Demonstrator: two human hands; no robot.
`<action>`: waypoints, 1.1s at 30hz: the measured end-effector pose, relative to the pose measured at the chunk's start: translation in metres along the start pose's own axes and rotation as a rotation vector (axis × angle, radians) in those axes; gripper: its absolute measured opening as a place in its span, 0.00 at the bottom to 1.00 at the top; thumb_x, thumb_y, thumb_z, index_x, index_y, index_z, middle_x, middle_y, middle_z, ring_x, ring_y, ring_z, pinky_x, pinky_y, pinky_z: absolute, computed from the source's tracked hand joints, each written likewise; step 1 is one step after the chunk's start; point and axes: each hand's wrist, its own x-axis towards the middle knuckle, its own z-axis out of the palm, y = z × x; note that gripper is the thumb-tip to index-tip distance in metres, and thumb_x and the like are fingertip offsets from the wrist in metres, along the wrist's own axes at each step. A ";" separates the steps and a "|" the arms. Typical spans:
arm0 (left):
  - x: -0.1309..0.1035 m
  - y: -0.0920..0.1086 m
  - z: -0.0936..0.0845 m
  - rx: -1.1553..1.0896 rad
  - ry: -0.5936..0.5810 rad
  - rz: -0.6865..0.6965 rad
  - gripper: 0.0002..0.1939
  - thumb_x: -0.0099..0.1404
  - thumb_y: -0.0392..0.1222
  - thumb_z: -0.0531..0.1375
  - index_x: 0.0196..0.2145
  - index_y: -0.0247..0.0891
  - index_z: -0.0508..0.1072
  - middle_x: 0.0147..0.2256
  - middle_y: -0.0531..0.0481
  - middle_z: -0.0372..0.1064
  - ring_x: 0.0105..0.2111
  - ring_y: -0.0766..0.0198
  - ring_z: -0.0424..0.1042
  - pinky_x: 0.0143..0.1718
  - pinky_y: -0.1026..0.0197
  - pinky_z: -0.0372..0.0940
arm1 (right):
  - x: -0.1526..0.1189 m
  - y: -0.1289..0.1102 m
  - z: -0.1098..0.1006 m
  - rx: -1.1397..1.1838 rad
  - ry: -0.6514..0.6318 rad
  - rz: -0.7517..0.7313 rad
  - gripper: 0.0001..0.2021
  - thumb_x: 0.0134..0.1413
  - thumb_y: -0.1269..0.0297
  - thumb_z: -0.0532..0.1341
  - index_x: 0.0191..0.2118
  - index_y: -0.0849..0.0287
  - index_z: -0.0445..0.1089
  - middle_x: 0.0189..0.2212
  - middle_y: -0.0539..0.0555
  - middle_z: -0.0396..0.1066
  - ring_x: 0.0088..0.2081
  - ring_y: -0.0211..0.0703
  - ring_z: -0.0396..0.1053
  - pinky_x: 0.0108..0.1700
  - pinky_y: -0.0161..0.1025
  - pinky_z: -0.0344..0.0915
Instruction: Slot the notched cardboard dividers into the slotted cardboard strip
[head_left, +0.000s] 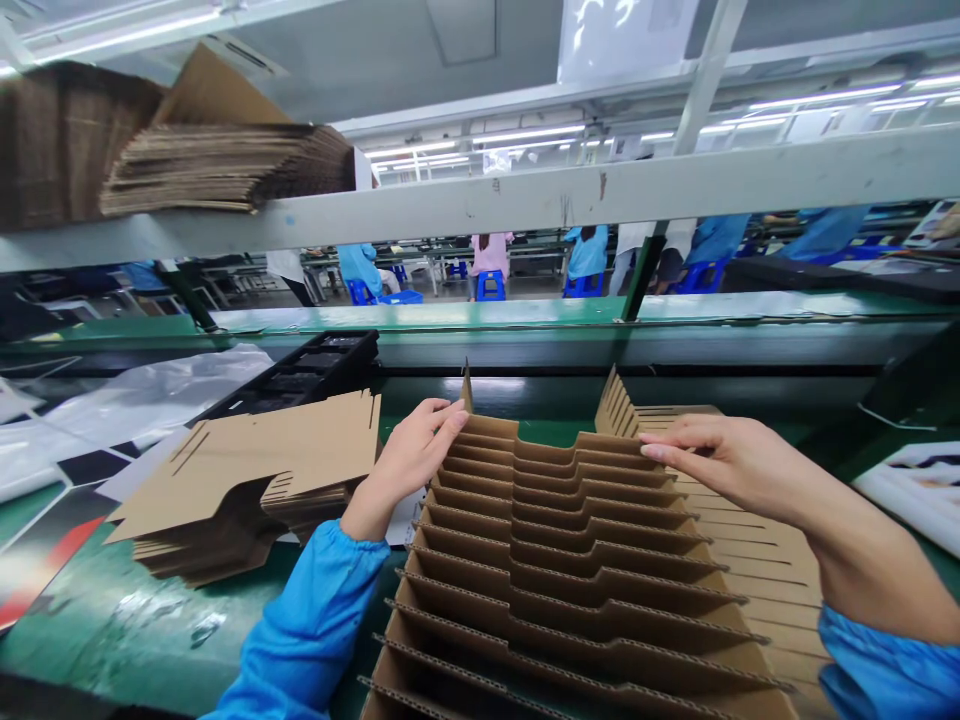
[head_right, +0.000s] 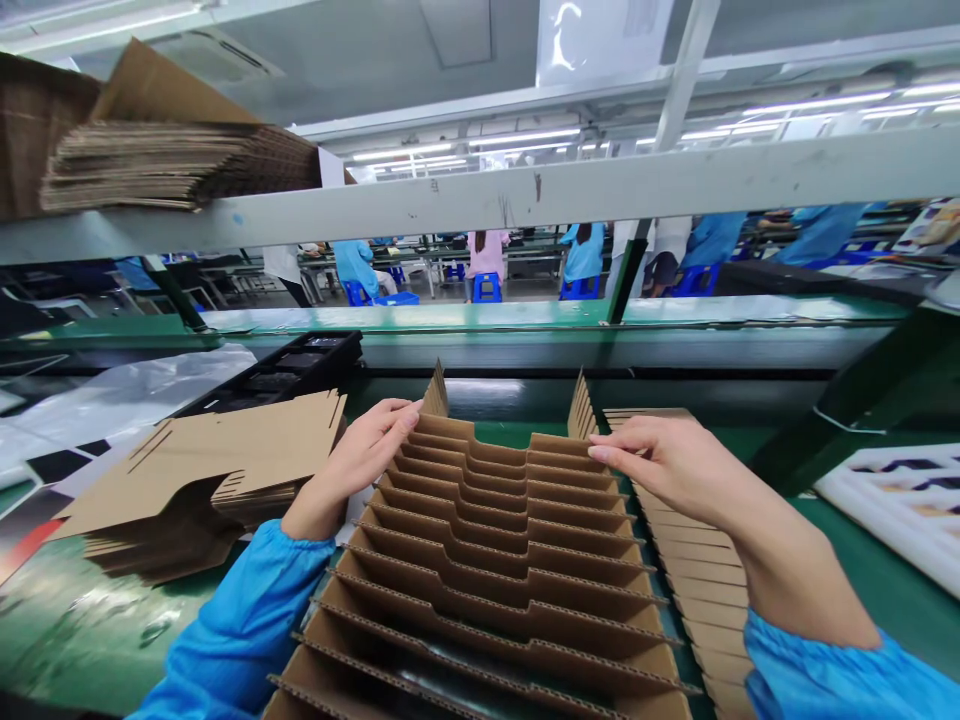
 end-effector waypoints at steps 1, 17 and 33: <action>0.000 -0.001 -0.001 0.016 -0.024 -0.017 0.31 0.80 0.64 0.50 0.58 0.44 0.84 0.62 0.42 0.78 0.62 0.42 0.77 0.65 0.44 0.68 | 0.000 0.000 0.001 0.008 -0.013 0.010 0.29 0.70 0.34 0.57 0.44 0.48 0.88 0.48 0.56 0.85 0.48 0.59 0.81 0.48 0.49 0.76; -0.047 -0.010 -0.109 0.209 0.238 0.003 0.37 0.70 0.70 0.63 0.67 0.47 0.77 0.66 0.42 0.75 0.58 0.42 0.79 0.59 0.44 0.75 | -0.001 0.002 0.003 0.087 -0.087 0.072 0.28 0.68 0.33 0.59 0.54 0.47 0.86 0.53 0.53 0.83 0.53 0.62 0.80 0.55 0.54 0.76; -0.027 -0.122 -0.226 0.360 -0.302 -0.218 0.54 0.26 0.69 0.80 0.53 0.46 0.84 0.59 0.39 0.80 0.61 0.32 0.75 0.65 0.35 0.66 | -0.003 0.003 0.007 0.045 0.031 0.015 0.27 0.66 0.38 0.63 0.53 0.54 0.85 0.48 0.58 0.85 0.44 0.61 0.83 0.46 0.55 0.80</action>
